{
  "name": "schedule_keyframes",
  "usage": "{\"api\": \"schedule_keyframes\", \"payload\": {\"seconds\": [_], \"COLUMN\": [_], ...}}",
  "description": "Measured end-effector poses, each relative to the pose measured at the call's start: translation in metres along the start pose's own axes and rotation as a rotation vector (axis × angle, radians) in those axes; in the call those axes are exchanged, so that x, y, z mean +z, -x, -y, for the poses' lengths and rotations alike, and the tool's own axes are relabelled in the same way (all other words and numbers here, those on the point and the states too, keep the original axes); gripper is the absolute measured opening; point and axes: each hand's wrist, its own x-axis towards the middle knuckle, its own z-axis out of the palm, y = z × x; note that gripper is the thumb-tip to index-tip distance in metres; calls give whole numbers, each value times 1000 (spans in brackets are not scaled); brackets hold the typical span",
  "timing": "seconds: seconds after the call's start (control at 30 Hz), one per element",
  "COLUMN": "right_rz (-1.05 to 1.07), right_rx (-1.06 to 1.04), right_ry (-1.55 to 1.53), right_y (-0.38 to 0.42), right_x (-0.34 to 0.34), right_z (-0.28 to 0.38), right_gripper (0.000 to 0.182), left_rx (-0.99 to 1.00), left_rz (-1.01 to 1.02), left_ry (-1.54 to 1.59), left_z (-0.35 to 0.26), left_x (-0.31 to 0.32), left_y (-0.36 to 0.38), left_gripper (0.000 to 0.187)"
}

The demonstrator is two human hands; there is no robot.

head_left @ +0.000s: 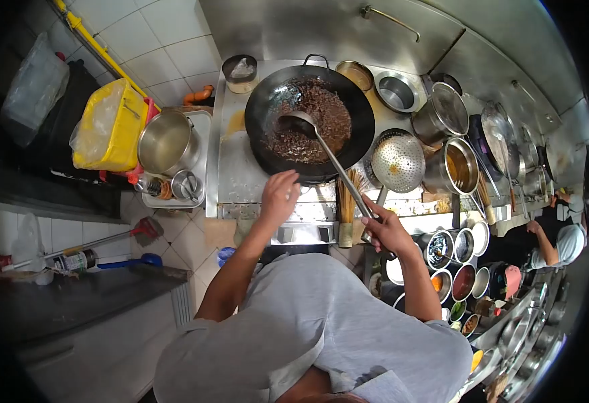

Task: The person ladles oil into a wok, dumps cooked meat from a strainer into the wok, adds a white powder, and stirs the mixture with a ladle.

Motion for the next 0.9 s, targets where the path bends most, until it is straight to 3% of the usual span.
{"api": "schedule_keyframes", "payload": {"seconds": [0.07, 0.1, 0.13, 0.17, 0.27, 0.33, 0.43, 0.6, 0.67, 0.83, 0.9], "right_rz": [3, 79, 156, 156, 126, 176, -20, -153, -319, -519, -435], "right_rx": [4, 88, 171, 167, 175, 120, 24, -175, -250, -295, -233], "right_ry": [-165, -438, -710, -729, -731, -703, -480, -134, -4, 162, 101], "right_y": [-17, -30, -43, -53, -86, -103, -113, -104, -98, -96, -84], "right_x": [-5, -14, -22, -26, -31, -31, -10, 5, 7, 16, 21], "right_z": [-23, -31, -38, -45, -59, -64, -46, -26, -28, -40, -47], "right_gripper": [57, 57, 57, 53, 53, 55, 60, 64, 64, 63, 64], "left_rx": [244, 244, 218, 192, 137, 117, 89, 96, 83, 98, 106], "left_rz": [73, 76, 215, 355, 406, 424, 407, 361, 368, 371, 373], "left_ry": [-10, -8, -45, -83, -88, -104, -107, -98, -77, -78, -81], "left_z": [-11, -9, -3, 2, 2, 0, -2, 1, -1, 4, 5], "left_x": [14, 24, 35, 44, 52, 51, 52, 59, 56, 58, 57], "left_y": [-19, -21, -22, -20, -23, -24, -26, -28, -26, -24, -25], "left_gripper": [24, 24, 21, 20, 22, 23, 26, 29, 30, 31, 31]}}
